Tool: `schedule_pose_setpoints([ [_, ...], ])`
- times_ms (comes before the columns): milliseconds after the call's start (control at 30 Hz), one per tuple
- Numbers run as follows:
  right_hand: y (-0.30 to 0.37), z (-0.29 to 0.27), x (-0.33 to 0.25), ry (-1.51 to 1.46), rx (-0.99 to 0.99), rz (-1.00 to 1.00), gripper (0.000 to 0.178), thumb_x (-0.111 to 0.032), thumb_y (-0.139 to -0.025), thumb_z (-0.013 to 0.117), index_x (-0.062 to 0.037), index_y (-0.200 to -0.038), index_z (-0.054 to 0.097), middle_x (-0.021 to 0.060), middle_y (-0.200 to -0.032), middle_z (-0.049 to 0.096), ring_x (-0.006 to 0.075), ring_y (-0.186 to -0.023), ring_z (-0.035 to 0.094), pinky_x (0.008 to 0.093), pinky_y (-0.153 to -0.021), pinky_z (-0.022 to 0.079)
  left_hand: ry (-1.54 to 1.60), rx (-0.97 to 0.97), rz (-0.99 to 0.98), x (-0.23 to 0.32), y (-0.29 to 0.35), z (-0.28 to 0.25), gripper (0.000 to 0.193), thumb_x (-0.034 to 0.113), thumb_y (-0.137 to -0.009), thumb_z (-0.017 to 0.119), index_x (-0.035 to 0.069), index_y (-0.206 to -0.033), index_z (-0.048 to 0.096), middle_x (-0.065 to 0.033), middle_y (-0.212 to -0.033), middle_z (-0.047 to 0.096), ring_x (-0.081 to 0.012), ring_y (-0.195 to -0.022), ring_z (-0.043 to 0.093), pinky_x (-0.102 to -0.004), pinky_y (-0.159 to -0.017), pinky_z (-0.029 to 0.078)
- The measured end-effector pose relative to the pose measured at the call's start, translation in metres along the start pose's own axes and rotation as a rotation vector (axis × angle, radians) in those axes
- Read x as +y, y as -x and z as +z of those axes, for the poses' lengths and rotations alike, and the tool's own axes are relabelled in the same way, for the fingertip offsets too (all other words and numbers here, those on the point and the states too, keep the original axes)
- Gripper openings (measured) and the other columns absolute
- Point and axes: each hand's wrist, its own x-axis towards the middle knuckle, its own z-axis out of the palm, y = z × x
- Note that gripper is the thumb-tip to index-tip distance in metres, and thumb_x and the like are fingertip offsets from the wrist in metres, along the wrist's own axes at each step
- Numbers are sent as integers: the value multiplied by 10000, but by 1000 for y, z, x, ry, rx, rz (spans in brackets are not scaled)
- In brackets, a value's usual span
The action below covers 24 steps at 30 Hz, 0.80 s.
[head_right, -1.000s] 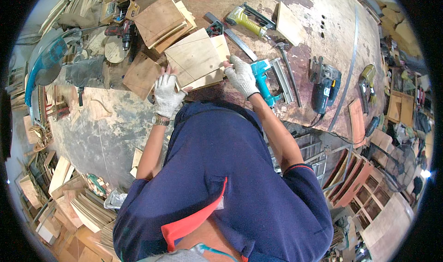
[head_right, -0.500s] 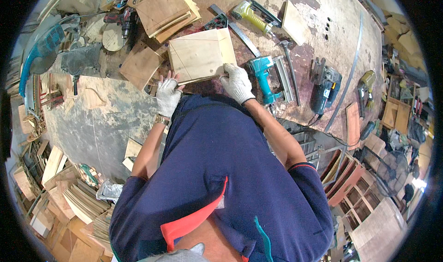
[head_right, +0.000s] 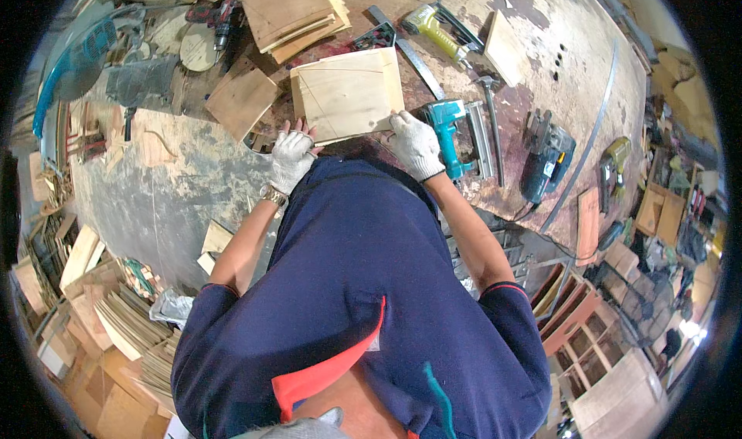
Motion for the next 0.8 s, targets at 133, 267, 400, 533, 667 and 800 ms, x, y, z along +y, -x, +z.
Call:
schedule_pose_setpoints([
  [133, 4, -2, 8, 10, -1, -103, 218, -125, -889, 731, -42, -1089, 706, 163, -1030, 694, 397, -911, 731, 486, -774, 594, -1, 27, 57, 3, 7, -3, 295, 279, -870, 836, 61, -1052, 755, -156, -1162, 790, -328, -1250, 719, -542, -1226, 443],
  [267, 0, -6, 14, -115, 24, -135, 183, -104, -858, 772, -25, -1018, 730, 176, -950, 704, 382, -848, 735, 460, -727, 573, -6, 60, 14, 12, 8, -1, 321, 281, -882, 826, 61, -1107, 759, -165, -1190, 793, -332, -1245, 722, -531, -1222, 449],
  [400, -9, -12, 18, -190, -17, -97, 178, -116, -839, 802, -10, -972, 746, 186, -887, 712, 372, -815, 736, 437, -713, 570, 0, 71, -37, 12, 9, 1, 347, 283, -897, 814, 67, -1162, 753, -155, -1205, 792, -320, -1261, 716, -511, -1220, 452],
  [533, -9, -13, 17, -178, -46, -100, 159, -131, -848, 765, -21, -959, 739, 191, -894, 713, 406, -847, 731, 475, -744, 577, -29, 90, -19, 10, 9, 5, 350, 294, -905, 804, 78, -1176, 754, -146, -1207, 791, -309, -1266, 713, -491, -1194, 469],
  [667, -13, -20, 21, -118, -78, -192, 159, -81, -848, 759, 11, -977, 737, 199, -903, 702, 409, -849, 721, 468, -740, 555, 23, 60, -61, 6, 11, 10, 365, 320, -900, 805, 91, -1180, 758, -150, -1197, 790, -309, -1242, 721, -463, -1087, 515],
  [800, -17, -25, 22, -132, -144, -145, 161, -81, -848, 740, 11, -981, 743, 211, -891, 695, 425, -865, 713, 485, -763, 551, 6, 91, -35, 6, 9, 8, 339, 334, -888, 815, 102, -1130, 766, -148, -1171, 797, -301, -1210, 735, -440, -1006, 532],
])
